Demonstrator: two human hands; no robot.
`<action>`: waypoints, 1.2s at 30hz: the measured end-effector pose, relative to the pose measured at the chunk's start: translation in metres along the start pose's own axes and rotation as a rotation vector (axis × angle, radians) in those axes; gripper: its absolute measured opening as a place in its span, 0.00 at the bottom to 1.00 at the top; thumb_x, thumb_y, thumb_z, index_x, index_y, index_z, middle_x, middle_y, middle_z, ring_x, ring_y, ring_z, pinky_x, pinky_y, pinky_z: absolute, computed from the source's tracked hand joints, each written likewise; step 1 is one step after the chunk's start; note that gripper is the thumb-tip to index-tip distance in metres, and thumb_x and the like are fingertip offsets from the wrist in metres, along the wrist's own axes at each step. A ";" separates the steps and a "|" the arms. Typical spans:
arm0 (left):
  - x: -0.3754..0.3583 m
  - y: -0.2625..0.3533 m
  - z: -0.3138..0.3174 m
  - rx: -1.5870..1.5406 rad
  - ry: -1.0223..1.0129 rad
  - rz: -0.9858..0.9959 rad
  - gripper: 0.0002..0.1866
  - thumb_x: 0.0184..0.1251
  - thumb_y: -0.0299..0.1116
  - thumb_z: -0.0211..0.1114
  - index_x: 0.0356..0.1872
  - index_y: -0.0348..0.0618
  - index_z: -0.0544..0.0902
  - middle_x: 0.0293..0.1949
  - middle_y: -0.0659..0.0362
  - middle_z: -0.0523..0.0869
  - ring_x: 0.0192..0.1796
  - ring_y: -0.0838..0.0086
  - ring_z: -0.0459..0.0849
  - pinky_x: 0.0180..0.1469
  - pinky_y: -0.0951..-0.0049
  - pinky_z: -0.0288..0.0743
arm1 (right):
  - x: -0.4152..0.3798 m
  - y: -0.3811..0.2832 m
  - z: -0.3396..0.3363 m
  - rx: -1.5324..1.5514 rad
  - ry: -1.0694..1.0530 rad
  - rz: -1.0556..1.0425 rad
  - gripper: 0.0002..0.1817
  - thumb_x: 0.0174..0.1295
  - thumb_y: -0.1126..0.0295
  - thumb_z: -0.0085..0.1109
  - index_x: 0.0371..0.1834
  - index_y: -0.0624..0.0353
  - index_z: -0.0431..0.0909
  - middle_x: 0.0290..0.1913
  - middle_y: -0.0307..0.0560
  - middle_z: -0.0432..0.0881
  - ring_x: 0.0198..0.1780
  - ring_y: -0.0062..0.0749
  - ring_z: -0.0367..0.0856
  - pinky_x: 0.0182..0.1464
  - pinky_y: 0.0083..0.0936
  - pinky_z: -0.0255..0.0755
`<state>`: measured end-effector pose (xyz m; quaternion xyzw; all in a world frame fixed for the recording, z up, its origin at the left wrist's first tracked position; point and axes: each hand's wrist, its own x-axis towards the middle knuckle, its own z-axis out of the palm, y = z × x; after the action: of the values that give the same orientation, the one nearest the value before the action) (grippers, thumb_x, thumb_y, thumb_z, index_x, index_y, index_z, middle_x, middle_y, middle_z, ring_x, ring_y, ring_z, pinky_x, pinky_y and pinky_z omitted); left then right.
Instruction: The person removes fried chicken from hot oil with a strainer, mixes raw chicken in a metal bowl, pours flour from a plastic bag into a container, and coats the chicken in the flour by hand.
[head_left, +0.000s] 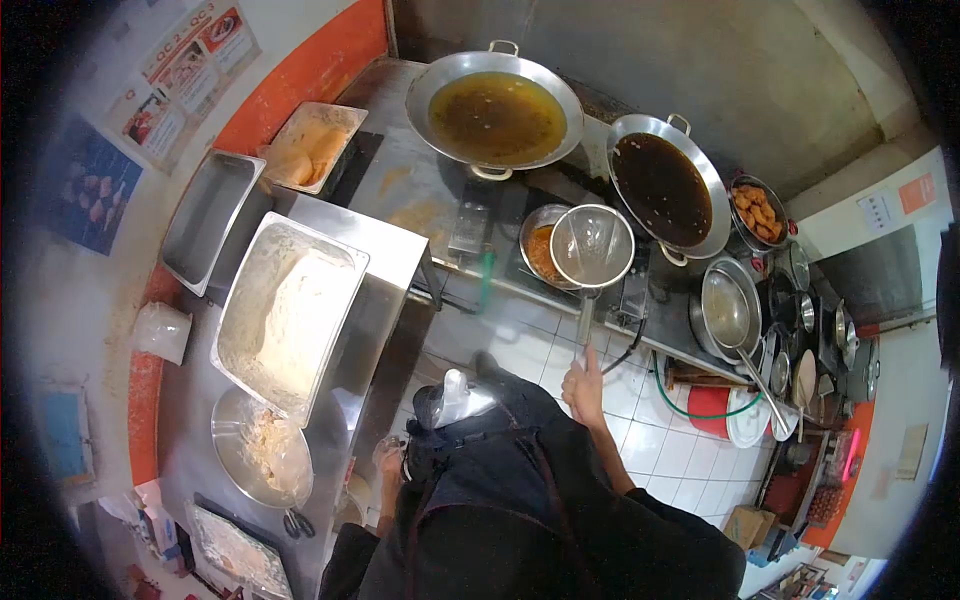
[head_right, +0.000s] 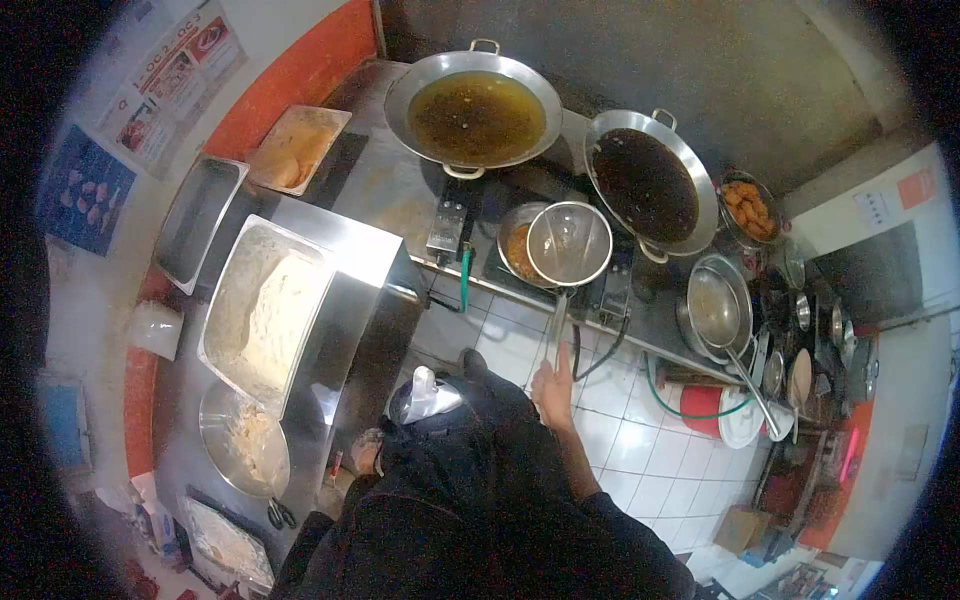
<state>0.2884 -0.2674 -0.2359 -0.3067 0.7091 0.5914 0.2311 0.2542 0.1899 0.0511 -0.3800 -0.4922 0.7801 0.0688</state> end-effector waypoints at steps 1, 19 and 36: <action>-0.003 -0.006 0.001 0.127 0.004 0.088 0.07 0.60 0.29 0.58 0.35 0.43 0.84 0.37 0.58 0.87 0.40 0.70 0.86 0.41 0.76 0.78 | 0.004 0.001 -0.002 -0.003 -0.009 -0.002 0.35 0.72 0.74 0.40 0.79 0.40 0.39 0.19 0.30 0.56 0.16 0.12 0.56 0.13 0.13 0.47; -0.050 -0.025 0.045 0.509 0.140 0.426 0.08 0.65 0.29 0.55 0.35 0.43 0.83 0.34 0.55 0.85 0.37 0.65 0.84 0.38 0.70 0.77 | 0.253 -0.246 0.059 -1.141 -0.052 -0.645 0.35 0.67 0.70 0.46 0.77 0.58 0.47 0.34 0.63 0.81 0.33 0.53 0.79 0.41 0.44 0.73; -0.115 -0.042 0.096 0.773 0.397 0.270 0.12 0.69 0.37 0.53 0.36 0.46 0.84 0.35 0.51 0.84 0.40 0.57 0.82 0.43 0.58 0.76 | 0.286 -0.282 0.164 -1.513 -0.112 -0.178 0.33 0.58 0.76 0.50 0.70 0.63 0.59 0.52 0.75 0.78 0.55 0.59 0.80 0.57 0.47 0.73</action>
<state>0.3961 -0.1598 -0.2045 -0.2100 0.9421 0.2377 0.1088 -0.1306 0.3528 0.1695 -0.2422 -0.9241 0.2401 -0.1726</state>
